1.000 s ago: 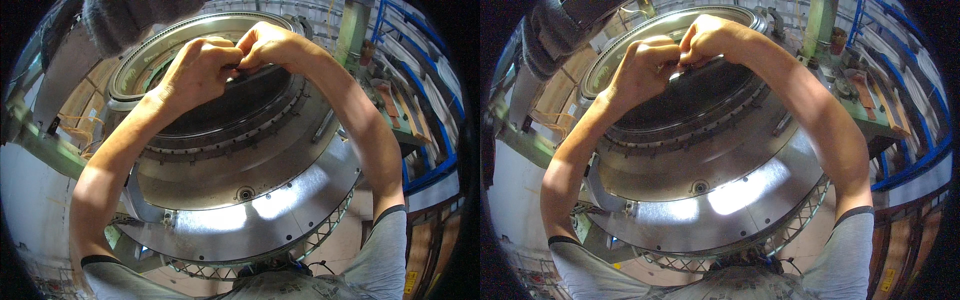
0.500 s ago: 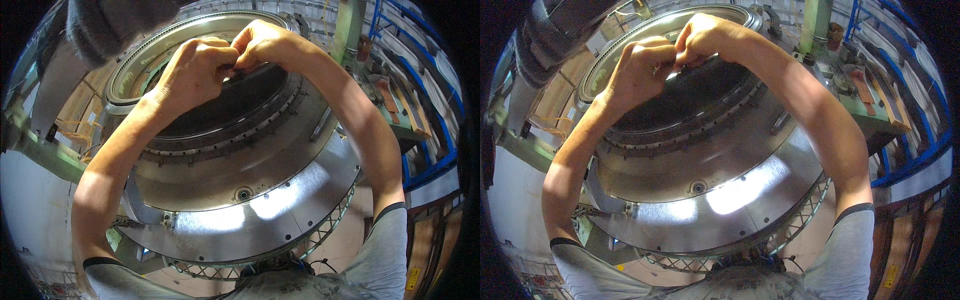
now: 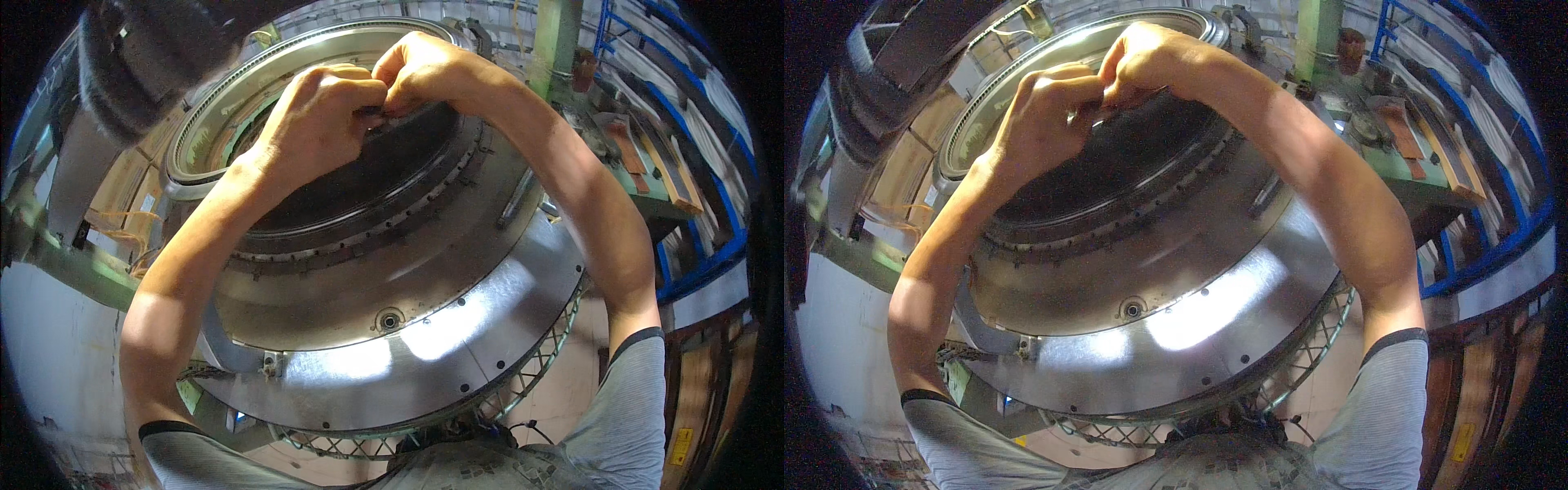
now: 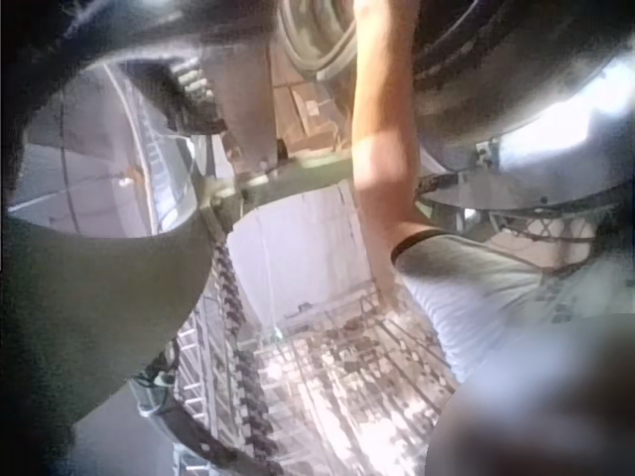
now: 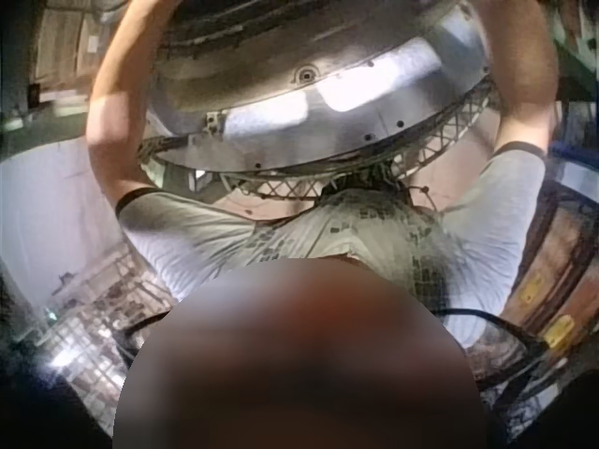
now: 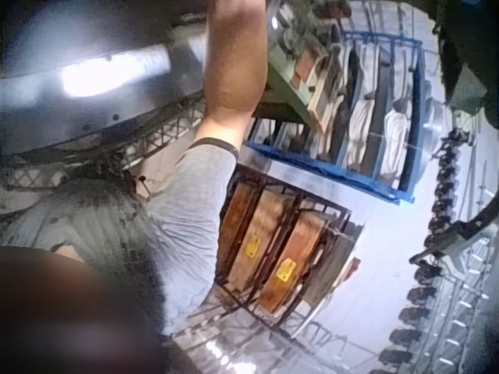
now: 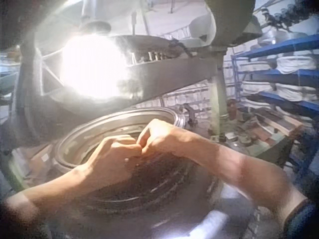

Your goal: The person repeatedly picks up small cylindrical metal parts from a tray, aligns them by hand, and places them into slots around the rim of a large circular metal machine. The person continues this cycle of picking, aligning, and inserting throughout the clip.

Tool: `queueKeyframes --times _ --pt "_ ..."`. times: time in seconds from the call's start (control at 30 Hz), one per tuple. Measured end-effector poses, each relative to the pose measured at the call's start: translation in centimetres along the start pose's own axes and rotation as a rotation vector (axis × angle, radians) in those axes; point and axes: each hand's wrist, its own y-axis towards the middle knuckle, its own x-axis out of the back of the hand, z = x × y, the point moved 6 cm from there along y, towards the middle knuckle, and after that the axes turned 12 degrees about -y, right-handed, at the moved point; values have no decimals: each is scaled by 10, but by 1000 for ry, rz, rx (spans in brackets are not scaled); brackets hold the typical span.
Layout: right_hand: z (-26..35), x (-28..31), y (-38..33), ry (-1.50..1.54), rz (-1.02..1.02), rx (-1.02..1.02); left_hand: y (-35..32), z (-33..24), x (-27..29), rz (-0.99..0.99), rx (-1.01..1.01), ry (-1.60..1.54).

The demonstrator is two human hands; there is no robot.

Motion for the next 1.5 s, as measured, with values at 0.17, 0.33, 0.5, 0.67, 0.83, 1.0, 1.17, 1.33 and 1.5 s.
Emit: queueKeyframes --times 0.17,0.33,0.5,0.67,0.83,1.0,1.17,1.33,1.5 --pt "1 0 -1 -24 -50 7 -2 1 2 8 84 52" --pt "2 -3 0 -66 -103 8 -8 6 9 -49 81 -2" --pt "-1 -4 0 14 -136 -13 -10 11 7 -62 79 3" --pt "12 13 -8 -55 -499 140 -14 16 13 -137 262 27" --pt "16 11 -17 171 -715 144 -13 31 18 -354 441 -500" --pt "30 10 -20 123 -700 259 -27 45 14 -383 680 -1192" --pt "28 8 -21 352 -344 316 -30 51 17 -176 757 -1378" --pt "21 6 -13 460 -322 338 -28 48 23 -232 782 -1240" --pt "16 5 -12 486 -313 317 -26 40 18 -306 848 -1203"
